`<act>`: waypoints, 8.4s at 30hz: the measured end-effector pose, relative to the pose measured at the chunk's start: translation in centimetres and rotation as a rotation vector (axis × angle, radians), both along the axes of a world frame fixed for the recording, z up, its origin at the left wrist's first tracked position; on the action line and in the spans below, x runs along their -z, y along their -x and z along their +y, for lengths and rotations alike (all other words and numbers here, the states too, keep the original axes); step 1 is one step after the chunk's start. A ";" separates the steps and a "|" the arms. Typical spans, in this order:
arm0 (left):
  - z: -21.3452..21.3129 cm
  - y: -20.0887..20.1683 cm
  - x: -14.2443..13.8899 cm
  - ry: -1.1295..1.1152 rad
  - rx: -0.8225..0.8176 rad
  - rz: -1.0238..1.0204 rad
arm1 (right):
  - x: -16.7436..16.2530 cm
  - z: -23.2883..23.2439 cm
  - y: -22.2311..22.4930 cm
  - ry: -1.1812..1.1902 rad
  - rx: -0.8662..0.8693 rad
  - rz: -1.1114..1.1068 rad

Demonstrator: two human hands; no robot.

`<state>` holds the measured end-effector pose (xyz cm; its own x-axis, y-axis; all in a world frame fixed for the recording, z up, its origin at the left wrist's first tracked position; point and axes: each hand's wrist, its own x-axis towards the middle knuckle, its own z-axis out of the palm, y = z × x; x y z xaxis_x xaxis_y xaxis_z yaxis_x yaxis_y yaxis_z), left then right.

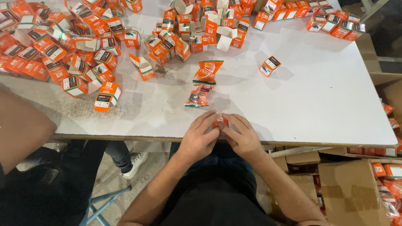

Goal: The person picks up flat or collapsed small orange cardboard boxes from a large pile on the table and folds them by hand, pressing the flaps to form open cartons, then places the folded boxes back onto the table pile. The person repeats this folding cycle continuously throughout the episode.

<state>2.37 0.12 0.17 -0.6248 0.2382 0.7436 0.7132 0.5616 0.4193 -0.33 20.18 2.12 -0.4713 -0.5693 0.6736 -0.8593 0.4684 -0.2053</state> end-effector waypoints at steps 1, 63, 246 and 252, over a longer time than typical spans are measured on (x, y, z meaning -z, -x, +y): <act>-0.1 0.0 -0.1 -0.006 0.012 -0.006 | -0.1 0.1 -0.1 -0.008 0.044 0.028; -1.2 2.6 -0.8 -0.109 -0.197 -0.076 | 1.0 -1.4 1.0 -0.110 0.337 -0.180; -16.9 14.4 -1.8 0.237 -0.667 -0.105 | -0.9 -0.5 7.3 0.015 0.224 -0.364; -16.1 13.5 -2.5 0.120 -0.556 -0.029 | -0.5 -0.7 4.0 -0.106 0.132 -0.307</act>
<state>-11.09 -15.98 2.68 -0.7002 -0.0505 0.7122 0.2858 0.8943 0.3443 -4.35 19.46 2.58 -0.7171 -0.5489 0.4295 -0.6955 0.6038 -0.3896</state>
